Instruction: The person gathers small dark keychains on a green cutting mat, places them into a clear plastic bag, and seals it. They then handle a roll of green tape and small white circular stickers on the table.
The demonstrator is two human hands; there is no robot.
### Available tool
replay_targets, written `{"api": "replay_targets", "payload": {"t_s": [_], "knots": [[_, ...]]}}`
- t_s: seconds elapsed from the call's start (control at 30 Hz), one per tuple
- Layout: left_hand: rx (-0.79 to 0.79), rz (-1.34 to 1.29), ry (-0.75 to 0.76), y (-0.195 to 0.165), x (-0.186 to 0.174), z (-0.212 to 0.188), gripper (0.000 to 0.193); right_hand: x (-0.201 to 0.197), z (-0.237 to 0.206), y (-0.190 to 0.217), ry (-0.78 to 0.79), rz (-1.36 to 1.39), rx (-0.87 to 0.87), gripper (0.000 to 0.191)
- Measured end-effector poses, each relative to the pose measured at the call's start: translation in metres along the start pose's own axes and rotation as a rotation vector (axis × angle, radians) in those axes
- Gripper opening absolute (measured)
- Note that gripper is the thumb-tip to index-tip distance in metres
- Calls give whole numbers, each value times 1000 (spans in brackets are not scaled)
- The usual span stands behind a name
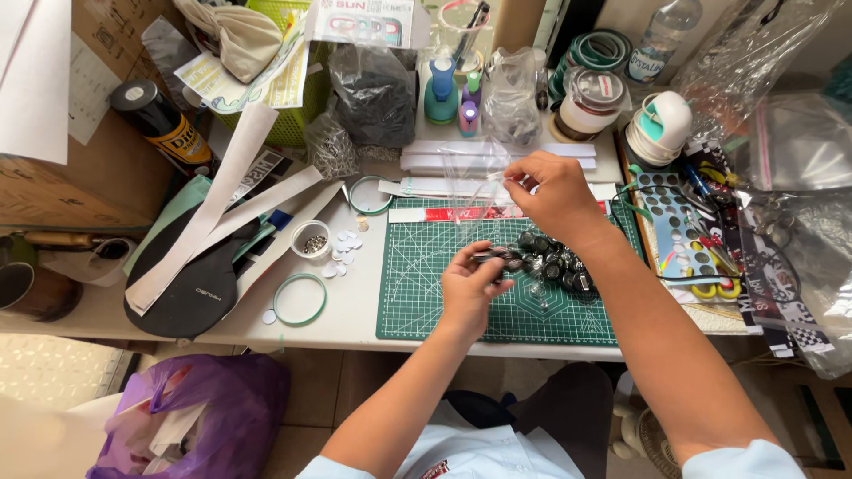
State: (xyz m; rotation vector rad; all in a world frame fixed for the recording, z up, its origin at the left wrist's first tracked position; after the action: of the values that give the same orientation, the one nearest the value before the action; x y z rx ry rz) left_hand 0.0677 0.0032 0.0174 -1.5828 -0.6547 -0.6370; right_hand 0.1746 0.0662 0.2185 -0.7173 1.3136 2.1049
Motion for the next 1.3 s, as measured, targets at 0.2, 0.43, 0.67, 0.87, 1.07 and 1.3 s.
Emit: {"api": "replay_targets", "payload": {"t_s": [0.2, 0.43, 0.67, 0.87, 1.07, 1.3], "knots": [[-129, -283, 21, -25, -8, -12, 38, 6, -2, 9, 13, 18, -20, 8], [-120, -427, -2, -37, -7, 24, 39, 4, -11, 20, 77, -152, -63, 24], [51, -217, -260, -34, -16, 42, 38, 19, -17, 6, 173, -7, 97, 21], [98, -323, -291, -29, 0, 75, 47, 27, -21, -8, 136, 63, 144, 22], [89, 14, -30, -37, 28, 119, 68, 21, -4, -31, 87, 103, 231, 22], [74, 665, 295, -71, 56, 90, 40, 13, 14, -39, 61, 125, 315, 18]]}}
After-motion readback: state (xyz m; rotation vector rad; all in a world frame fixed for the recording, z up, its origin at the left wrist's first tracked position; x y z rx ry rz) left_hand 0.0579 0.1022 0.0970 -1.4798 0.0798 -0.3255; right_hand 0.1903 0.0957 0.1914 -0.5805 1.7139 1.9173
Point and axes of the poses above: each hand's wrist, its own z-axis towards the middle knuckle, its own x-axis out of the palm, y = z × x, the point moved 9 cm from there along z, towards the middle knuckle, and after that the axes turned 9 degrees about x, right-handed, at the moved point
